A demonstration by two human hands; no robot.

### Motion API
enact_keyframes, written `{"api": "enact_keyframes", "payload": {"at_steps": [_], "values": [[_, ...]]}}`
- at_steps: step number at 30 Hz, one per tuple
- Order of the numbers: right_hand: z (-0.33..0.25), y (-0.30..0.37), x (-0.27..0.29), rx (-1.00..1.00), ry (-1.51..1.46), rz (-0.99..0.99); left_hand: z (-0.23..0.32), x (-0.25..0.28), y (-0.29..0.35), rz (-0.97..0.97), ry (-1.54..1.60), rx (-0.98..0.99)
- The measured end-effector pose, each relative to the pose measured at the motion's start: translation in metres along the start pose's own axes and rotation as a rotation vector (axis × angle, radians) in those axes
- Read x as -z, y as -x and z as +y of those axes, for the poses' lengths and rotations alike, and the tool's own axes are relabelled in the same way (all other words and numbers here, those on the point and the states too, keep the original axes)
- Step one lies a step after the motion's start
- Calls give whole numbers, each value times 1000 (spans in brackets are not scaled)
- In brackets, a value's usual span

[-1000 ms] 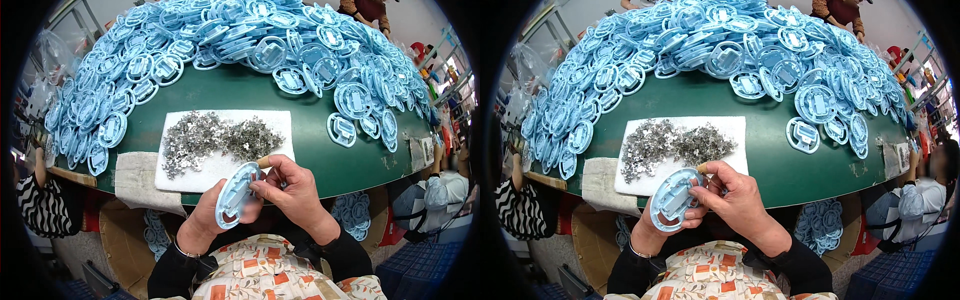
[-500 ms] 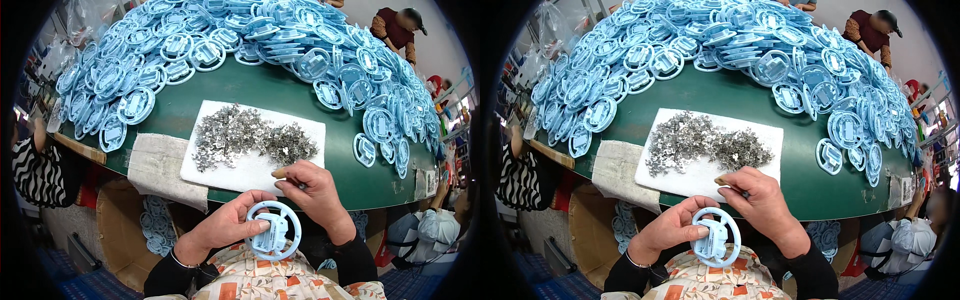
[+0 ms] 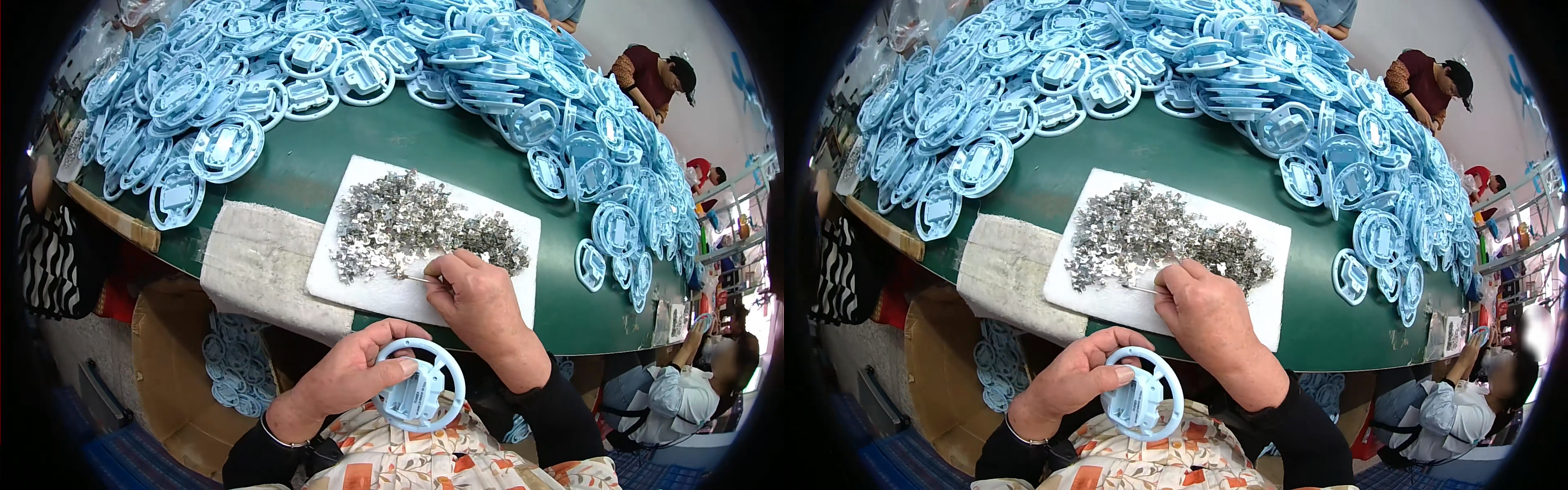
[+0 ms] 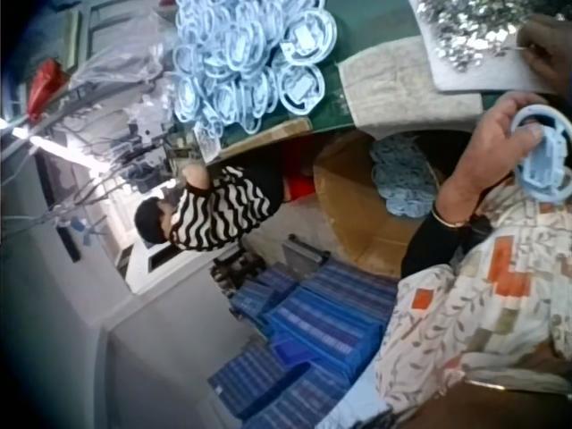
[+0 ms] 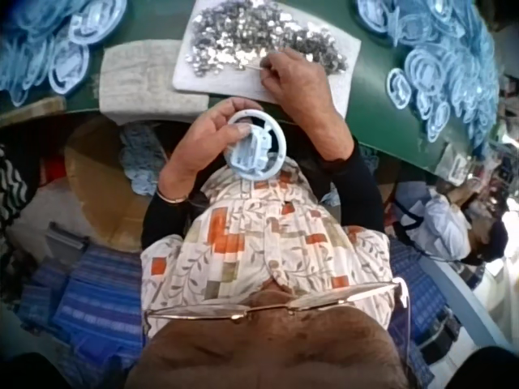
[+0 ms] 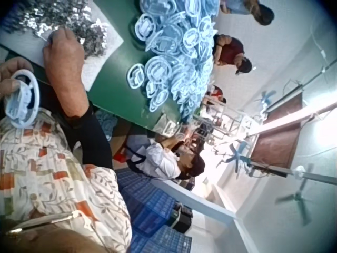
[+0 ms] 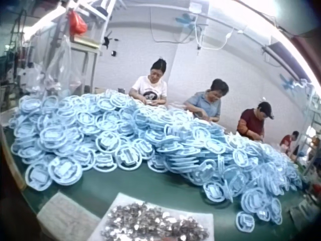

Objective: The person sits at a green table in a workshop and assembles light blue plastic components. They pick up a plastic ring, insert a small metal piece into its center, and then place the finished unit into a cardboard box. The process is repeated continuously throughout the clip.

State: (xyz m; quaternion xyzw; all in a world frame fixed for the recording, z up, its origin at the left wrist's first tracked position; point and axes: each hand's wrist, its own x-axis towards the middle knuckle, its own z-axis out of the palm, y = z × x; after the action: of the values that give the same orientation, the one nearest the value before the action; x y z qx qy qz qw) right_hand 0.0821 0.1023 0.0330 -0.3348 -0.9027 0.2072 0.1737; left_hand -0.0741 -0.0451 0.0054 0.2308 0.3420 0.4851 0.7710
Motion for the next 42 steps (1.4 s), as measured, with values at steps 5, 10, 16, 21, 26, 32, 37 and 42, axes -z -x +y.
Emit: {"api": "enact_keyframes", "payload": {"at_steps": [5, 10, 16, 21, 26, 32, 37, 42], "values": [[-14, -5, -4, 81, -90, -18, 1, -3, -4, 3, -24, 13], [-23, -18, -17, 179, -61, -23, 4, -1, 4, 73, -35, 9], [-26, -25, -24, 290, 108, -94, -1, 5, 13, 77, -20, -20], [-19, -16, -5, 246, 19, 5, 2, -2, 8, 320, -119, -98], [-5, 7, 24, 279, -227, 167, 9, -11, -17, 446, -168, -188], [12, 42, 35, 340, -127, 323, 18, -3, -33, 179, -1076, -350], [25, 61, 40, 294, -252, 385, 15, -30, -50, 373, -551, -136], [39, 80, 49, 82, -438, 450, 10, -58, -70, 352, -880, -240]]}}
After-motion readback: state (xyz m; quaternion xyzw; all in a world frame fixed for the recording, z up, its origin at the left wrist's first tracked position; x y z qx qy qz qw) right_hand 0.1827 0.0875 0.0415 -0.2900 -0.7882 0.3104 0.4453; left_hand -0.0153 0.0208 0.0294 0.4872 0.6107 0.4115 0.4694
